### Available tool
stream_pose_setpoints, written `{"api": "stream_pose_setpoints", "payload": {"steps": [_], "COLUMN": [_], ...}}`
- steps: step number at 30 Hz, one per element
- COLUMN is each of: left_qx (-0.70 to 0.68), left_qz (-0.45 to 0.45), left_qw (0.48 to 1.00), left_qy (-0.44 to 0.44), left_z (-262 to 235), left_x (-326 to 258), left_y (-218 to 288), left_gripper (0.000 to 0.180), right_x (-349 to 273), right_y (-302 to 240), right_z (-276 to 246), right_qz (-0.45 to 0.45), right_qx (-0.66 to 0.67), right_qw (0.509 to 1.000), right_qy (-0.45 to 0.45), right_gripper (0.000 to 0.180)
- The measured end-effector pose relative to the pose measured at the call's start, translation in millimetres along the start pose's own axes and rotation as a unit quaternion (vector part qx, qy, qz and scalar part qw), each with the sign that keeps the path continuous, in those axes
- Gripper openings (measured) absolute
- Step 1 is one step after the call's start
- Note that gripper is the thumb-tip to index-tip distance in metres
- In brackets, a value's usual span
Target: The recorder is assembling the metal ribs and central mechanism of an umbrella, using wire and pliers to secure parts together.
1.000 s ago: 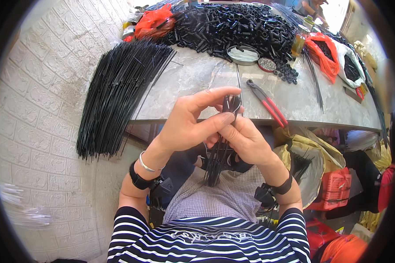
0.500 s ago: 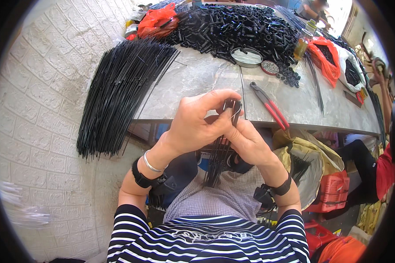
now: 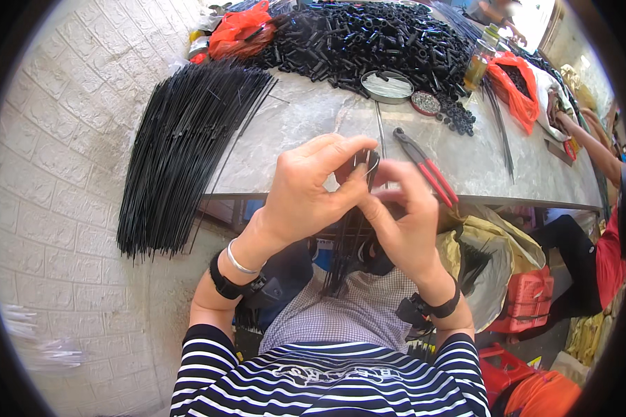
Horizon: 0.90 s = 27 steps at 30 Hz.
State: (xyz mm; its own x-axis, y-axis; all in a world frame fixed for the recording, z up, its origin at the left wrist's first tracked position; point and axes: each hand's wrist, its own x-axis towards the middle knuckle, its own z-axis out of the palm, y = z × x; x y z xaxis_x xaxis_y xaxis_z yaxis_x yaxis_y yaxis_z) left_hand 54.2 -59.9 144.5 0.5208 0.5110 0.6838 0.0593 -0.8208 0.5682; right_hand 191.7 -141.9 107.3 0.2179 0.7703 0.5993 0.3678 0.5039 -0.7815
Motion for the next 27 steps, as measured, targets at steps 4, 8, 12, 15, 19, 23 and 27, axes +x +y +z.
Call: {"api": "stream_pose_setpoints", "payload": {"steps": [4, 8, 12, 15, 19, 23, 27], "left_qx": [0.004, 0.009, 0.018, 0.027, 0.02, 0.024, 0.025], "left_qz": [-0.003, -0.003, 0.013, 0.024, 0.036, 0.045, 0.045], "left_qw": [1.0, 1.0, 1.0, 0.999, 0.999, 0.998, 0.998], "left_qy": [0.0, 0.0, 0.014, 0.016, 0.026, 0.032, 0.03], "left_z": [3, 6, 12, 15, 17, 19, 16], "left_x": [2, 2, 1, 2, 1, 1, 0], "left_y": [0, 2, 4, 7, 7, 9, 11], "left_gripper": [0.033, 0.032, 0.032, 0.033, 0.032, 0.032, 0.032], "right_x": [8, 15, 18, 19, 17, 13, 10], "right_y": [-21, -29, -34, -35, -34, -31, -28], "right_z": [-12, -17, -23, -25, -23, -24, -24], "right_qz": [-0.067, -0.162, -0.177, -0.217, -0.207, -0.205, -0.193], "right_qx": [-0.086, -0.16, -0.249, -0.284, -0.243, -0.22, -0.179], "right_qw": [0.993, 0.973, 0.952, 0.934, 0.947, 0.951, 0.962], "right_qy": [0.04, 0.037, -0.005, 0.012, 0.041, 0.069, 0.075], "right_gripper": [0.042, 0.032, 0.03, 0.028, 0.021, 0.019, 0.018]}}
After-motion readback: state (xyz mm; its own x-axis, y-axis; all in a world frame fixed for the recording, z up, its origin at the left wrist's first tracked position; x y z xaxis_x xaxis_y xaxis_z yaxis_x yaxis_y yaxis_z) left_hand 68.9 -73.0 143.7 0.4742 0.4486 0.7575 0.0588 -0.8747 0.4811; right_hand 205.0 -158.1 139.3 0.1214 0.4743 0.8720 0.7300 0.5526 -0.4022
